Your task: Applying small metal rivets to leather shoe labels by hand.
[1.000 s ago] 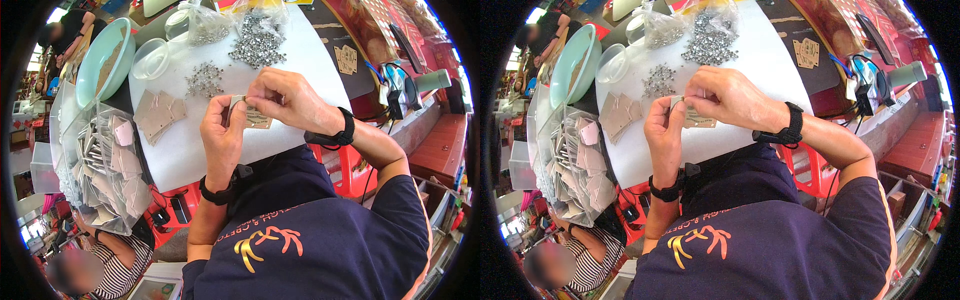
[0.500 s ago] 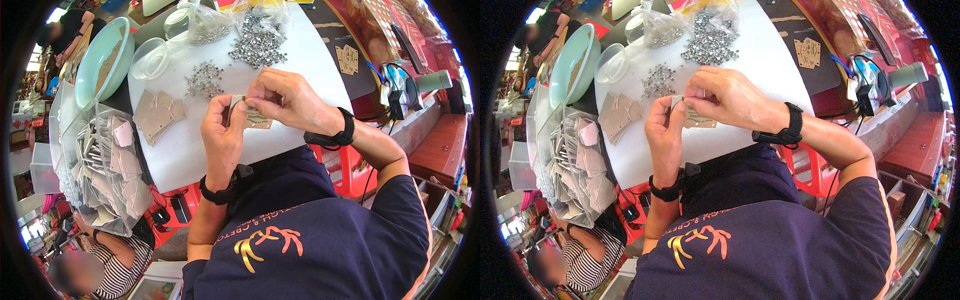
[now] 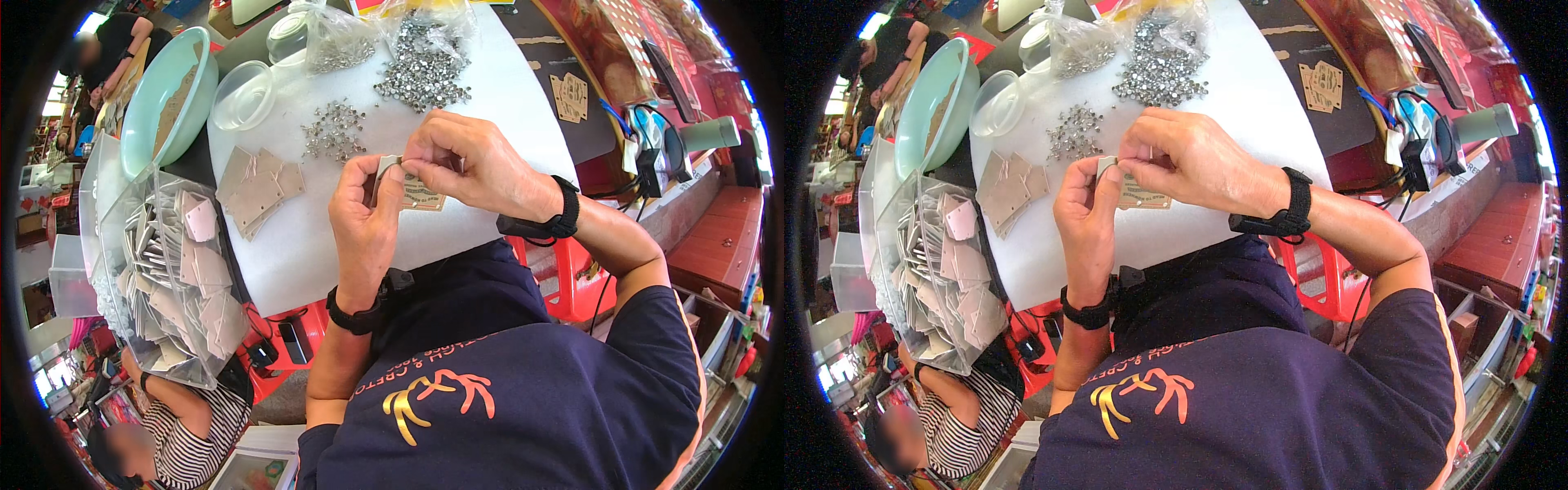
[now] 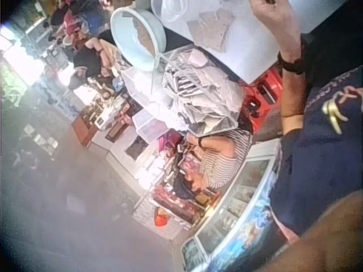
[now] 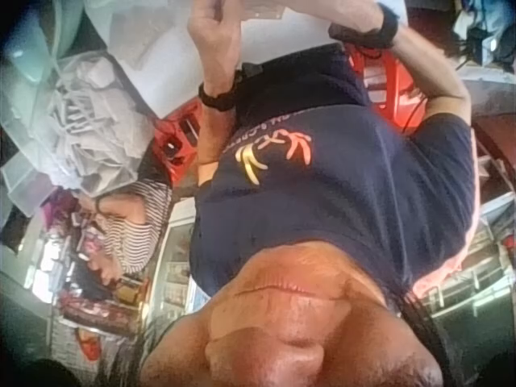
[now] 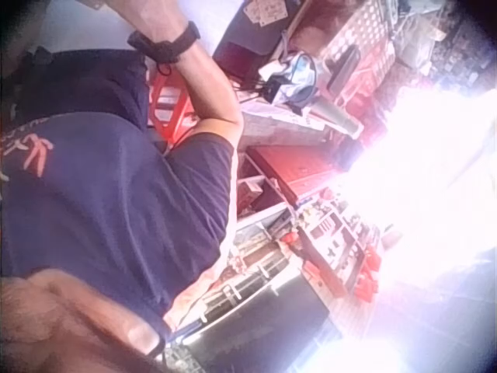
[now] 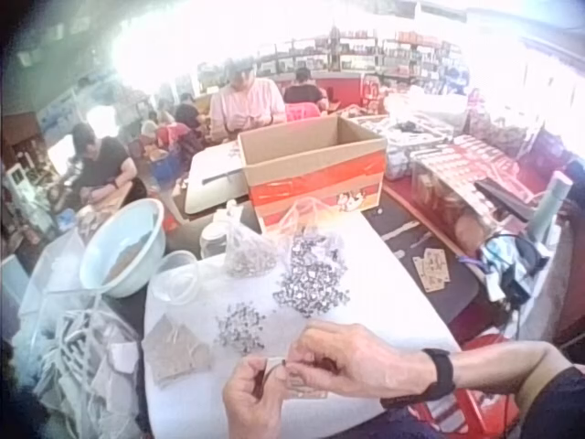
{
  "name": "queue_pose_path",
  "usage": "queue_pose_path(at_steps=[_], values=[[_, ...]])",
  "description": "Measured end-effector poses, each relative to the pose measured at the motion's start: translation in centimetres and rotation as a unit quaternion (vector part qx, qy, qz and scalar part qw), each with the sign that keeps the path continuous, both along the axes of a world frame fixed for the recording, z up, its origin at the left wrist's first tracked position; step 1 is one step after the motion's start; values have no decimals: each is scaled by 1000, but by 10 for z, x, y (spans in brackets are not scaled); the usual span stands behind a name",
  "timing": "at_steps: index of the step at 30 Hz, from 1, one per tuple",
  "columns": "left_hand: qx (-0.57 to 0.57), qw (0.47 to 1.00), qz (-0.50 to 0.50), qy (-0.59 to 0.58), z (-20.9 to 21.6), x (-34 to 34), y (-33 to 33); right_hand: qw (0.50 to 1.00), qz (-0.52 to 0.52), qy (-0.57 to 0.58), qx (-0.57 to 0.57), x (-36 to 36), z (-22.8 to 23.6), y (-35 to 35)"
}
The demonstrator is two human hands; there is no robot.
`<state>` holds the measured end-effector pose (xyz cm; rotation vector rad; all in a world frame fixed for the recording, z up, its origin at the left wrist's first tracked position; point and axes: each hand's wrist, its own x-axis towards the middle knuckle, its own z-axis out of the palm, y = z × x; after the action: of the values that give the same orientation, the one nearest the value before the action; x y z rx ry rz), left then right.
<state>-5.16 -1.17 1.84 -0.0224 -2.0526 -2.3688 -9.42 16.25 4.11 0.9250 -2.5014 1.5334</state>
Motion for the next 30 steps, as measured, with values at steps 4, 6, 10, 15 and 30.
queue_pose_path(at_steps=[4, 6, 10, 15, 30], values=[[-6, 1000, -1, 0, 0, -1, 0, 1000, -6, -23, -1, -1, -1, 0], [-7, 1000, -2, -10, 1, -1, 0, 1000, -9, -26, -1, -1, -2, -1], [-6, 1000, -2, -11, 0, -1, -1, 1000, -9, -10, 16, -1, -3, -2], [-9, 1000, 3, -18, -1, -2, -2, 1000, -1, 14, 11, -4, -5, -3], [12, 1000, 14, -21, -3, -3, -3, 1000, -2, -25, -4, -7, -9, -5]])
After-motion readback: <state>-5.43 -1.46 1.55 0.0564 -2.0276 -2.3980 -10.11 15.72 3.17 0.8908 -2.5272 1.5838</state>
